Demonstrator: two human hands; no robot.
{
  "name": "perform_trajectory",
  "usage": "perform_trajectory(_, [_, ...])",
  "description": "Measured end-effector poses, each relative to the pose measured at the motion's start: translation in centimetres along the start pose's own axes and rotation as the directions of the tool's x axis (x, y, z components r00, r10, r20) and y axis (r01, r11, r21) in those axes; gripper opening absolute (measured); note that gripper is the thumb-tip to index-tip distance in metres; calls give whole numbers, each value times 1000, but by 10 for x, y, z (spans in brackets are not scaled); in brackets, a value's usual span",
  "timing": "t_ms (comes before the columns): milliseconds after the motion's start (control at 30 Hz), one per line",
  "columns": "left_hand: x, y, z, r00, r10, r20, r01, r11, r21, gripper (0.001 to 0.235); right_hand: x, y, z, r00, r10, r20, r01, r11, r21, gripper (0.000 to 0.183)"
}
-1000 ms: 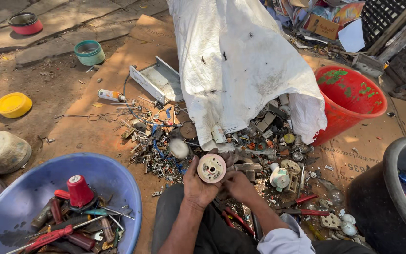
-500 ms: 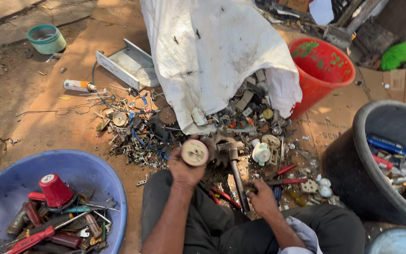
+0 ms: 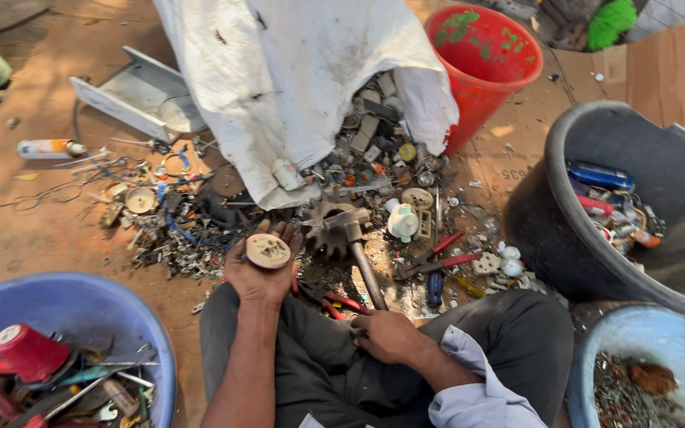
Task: The person sits on the ground and uses a hammer and a screwdriver to dismantle a small white circular electronic component. They repeatedly strike the object to break it apart and pry out internal parts, placing the debris into a nearby blue basin.
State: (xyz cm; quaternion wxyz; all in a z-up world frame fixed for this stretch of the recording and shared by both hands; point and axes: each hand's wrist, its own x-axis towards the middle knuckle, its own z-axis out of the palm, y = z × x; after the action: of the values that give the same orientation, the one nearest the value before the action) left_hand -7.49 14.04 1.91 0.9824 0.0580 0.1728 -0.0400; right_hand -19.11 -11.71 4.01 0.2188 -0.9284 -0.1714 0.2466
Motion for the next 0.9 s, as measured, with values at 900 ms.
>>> perform_trajectory(900, [14, -1, -5, 1000, -29, 10, 29, 1000, -13, 54, 91, 151, -65, 678, 711, 188, -538, 653, -533, 34])
